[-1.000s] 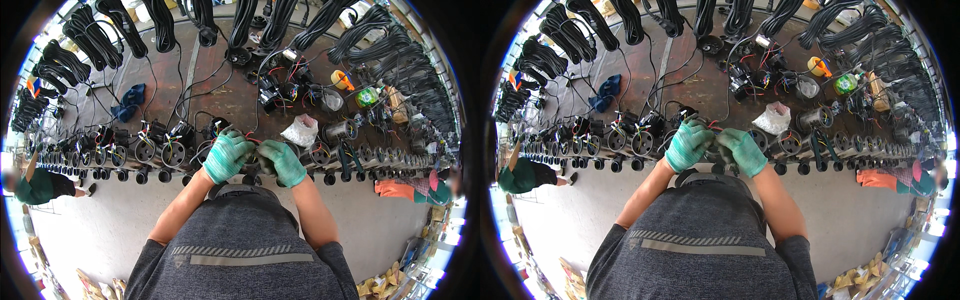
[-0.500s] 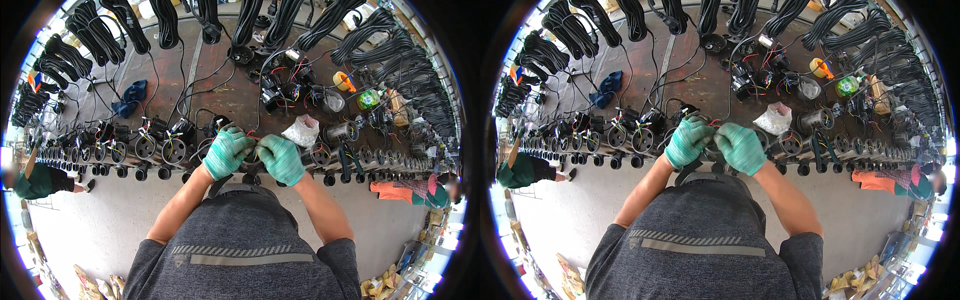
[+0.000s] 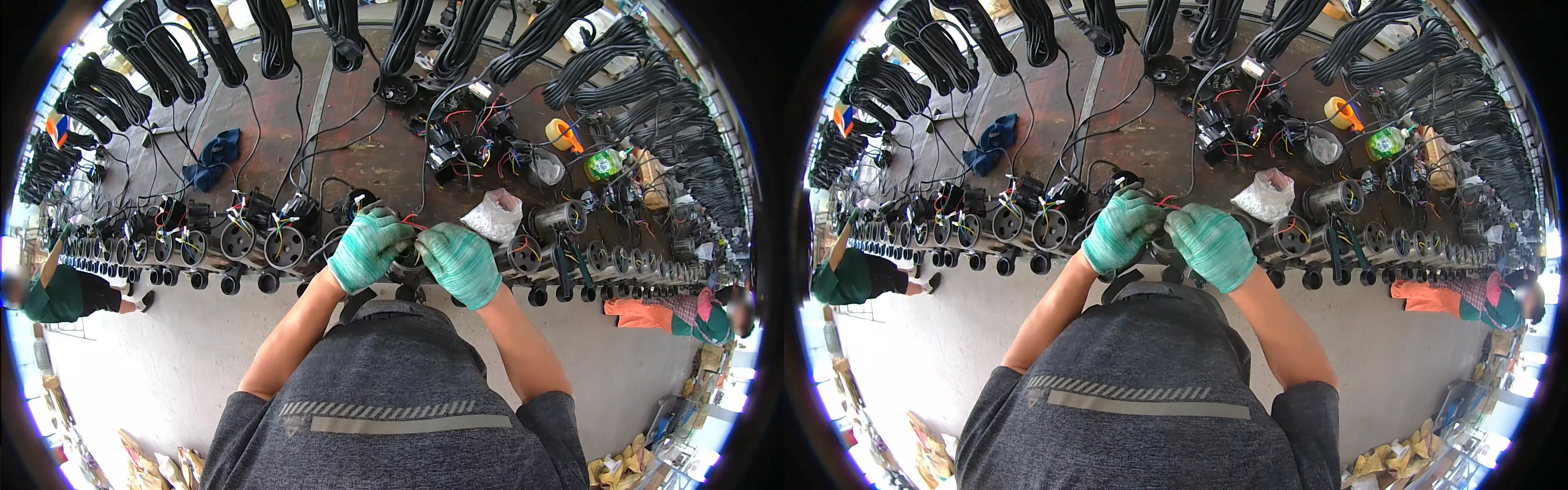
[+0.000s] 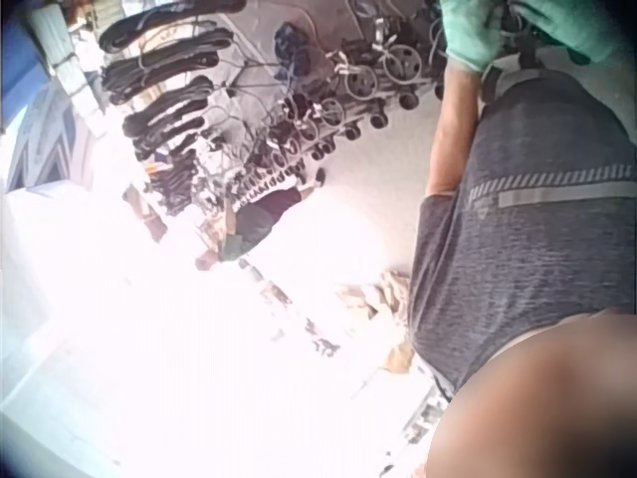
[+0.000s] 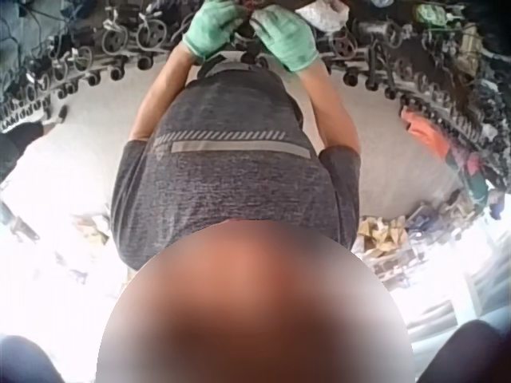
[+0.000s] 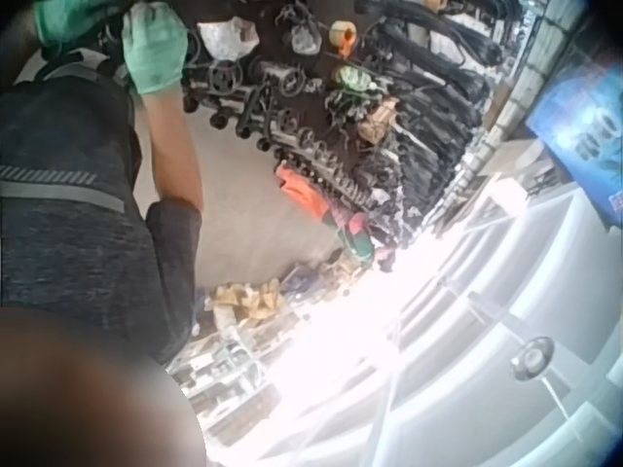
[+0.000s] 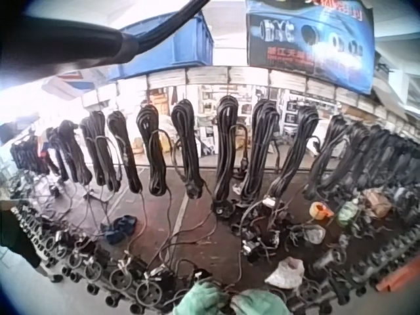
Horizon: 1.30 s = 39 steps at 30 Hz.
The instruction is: The person assembles cylindrical electronic components by inserting colored wires into a black housing and securing them with a cap. They use pliers to strip wire ends and a soldering iron to make connections. The person works on multiple units sequentially, placing finished components into a row of holders on the table.
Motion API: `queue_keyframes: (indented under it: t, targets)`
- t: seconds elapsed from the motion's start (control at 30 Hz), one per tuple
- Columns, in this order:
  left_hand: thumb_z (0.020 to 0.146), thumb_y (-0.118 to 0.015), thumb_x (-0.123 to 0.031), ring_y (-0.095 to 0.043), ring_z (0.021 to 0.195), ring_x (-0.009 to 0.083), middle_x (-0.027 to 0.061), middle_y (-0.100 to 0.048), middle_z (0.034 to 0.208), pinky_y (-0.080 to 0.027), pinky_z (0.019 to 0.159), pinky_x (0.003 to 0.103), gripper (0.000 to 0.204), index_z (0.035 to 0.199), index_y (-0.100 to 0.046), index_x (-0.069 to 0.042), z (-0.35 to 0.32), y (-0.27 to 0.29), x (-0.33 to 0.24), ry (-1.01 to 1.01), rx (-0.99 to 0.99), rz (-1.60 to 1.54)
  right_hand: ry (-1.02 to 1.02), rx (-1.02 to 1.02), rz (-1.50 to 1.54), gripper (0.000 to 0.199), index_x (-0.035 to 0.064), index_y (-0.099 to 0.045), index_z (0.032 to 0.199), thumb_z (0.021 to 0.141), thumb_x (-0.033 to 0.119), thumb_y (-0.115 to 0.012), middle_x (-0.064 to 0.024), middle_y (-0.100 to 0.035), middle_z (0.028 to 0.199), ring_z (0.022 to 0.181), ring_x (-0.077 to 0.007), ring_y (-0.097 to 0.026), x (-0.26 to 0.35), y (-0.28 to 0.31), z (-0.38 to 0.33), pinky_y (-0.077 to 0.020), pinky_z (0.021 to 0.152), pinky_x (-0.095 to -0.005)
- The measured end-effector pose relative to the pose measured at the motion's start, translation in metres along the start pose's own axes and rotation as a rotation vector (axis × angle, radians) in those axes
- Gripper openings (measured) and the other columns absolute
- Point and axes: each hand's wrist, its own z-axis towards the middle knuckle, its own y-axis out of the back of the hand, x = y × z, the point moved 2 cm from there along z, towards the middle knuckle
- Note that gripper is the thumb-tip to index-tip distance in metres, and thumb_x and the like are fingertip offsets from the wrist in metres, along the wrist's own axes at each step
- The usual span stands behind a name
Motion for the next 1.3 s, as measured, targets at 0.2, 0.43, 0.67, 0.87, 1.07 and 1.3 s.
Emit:
queue_keyframes:
  t: [0.2,0.43,0.67,0.87,1.07,1.3]
  targets:
    - [0.091,-0.073,-0.009,-0.066,0.096,0.0436,0.0164,-0.071,0.098,-0.051,0.090,0.052,0.021,0.112,-0.074,-0.004,-0.001,0.004,-0.001,-0.048,0.063,0.009,-1.255,0.249,1.331,0.032,0.0036,-0.068,0.106,0.109,0.035,-0.061,-0.0037,-0.070,0.078,0.057,-0.0150,-0.065,0.007,-0.010,-0.008,-0.0481,0.050,-0.0301]
    - [0.091,-0.075,-0.013,-0.066,0.099,0.0418,0.0145,-0.072,0.099,-0.052,0.091,0.051,0.017,0.107,-0.075,-0.005,0.003,0.004,-0.003,0.021,0.003,-0.034,-0.086,-0.170,0.144,0.034,0.0049,-0.068,0.130,0.096,0.006,-0.072,-0.0120,-0.075,0.100,0.076,-0.0266,-0.073,-0.003,-0.004,-0.005,-0.0600,0.065,-0.0373]
    - [0.090,-0.075,-0.011,-0.065,0.101,0.0419,0.0157,-0.071,0.099,-0.052,0.094,0.051,0.021,0.110,-0.073,-0.005,0.006,0.002,-0.004,0.046,0.085,0.029,-0.083,0.003,0.114,0.015,0.0065,-0.071,0.105,0.091,0.008,-0.077,-0.0110,-0.073,0.093,0.077,-0.0318,-0.073,-0.004,0.003,0.007,-0.0596,0.067,-0.0415]
    - [0.088,-0.075,-0.012,-0.066,0.104,0.0387,0.0141,-0.071,0.100,-0.049,0.103,0.052,0.020,0.107,-0.074,-0.006,0.007,-0.008,-0.009,0.062,0.083,0.191,-1.216,0.367,1.165,0.020,0.0014,-0.065,0.115,0.103,0.016,-0.069,-0.0035,-0.069,0.078,0.067,-0.0143,-0.066,-0.020,-0.002,0.008,-0.0547,0.064,-0.0282]
    - [0.089,-0.075,-0.010,-0.067,0.095,0.0381,0.0120,-0.070,0.094,-0.050,0.103,0.052,0.015,0.103,-0.074,-0.007,0.005,-0.006,-0.016,0.143,-0.043,0.135,-0.483,0.215,0.246,0.024,0.0072,-0.074,0.120,0.097,0.004,-0.067,-0.0120,-0.078,0.103,0.085,-0.0166,-0.071,-0.128,0.042,0.041,-0.0596,0.082,-0.0339]
    - [0.088,-0.076,-0.012,-0.068,0.095,0.0365,0.0117,-0.070,0.094,-0.051,0.102,0.052,0.016,0.103,-0.073,-0.007,0.007,-0.013,-0.014,0.127,-0.078,0.164,-0.509,1.167,-0.176,0.025,0.0093,-0.084,0.107,0.083,0.011,-0.076,-0.0207,-0.079,0.112,0.100,-0.0398,-0.076,-0.356,-0.031,-0.059,-0.0614,0.088,-0.0447]
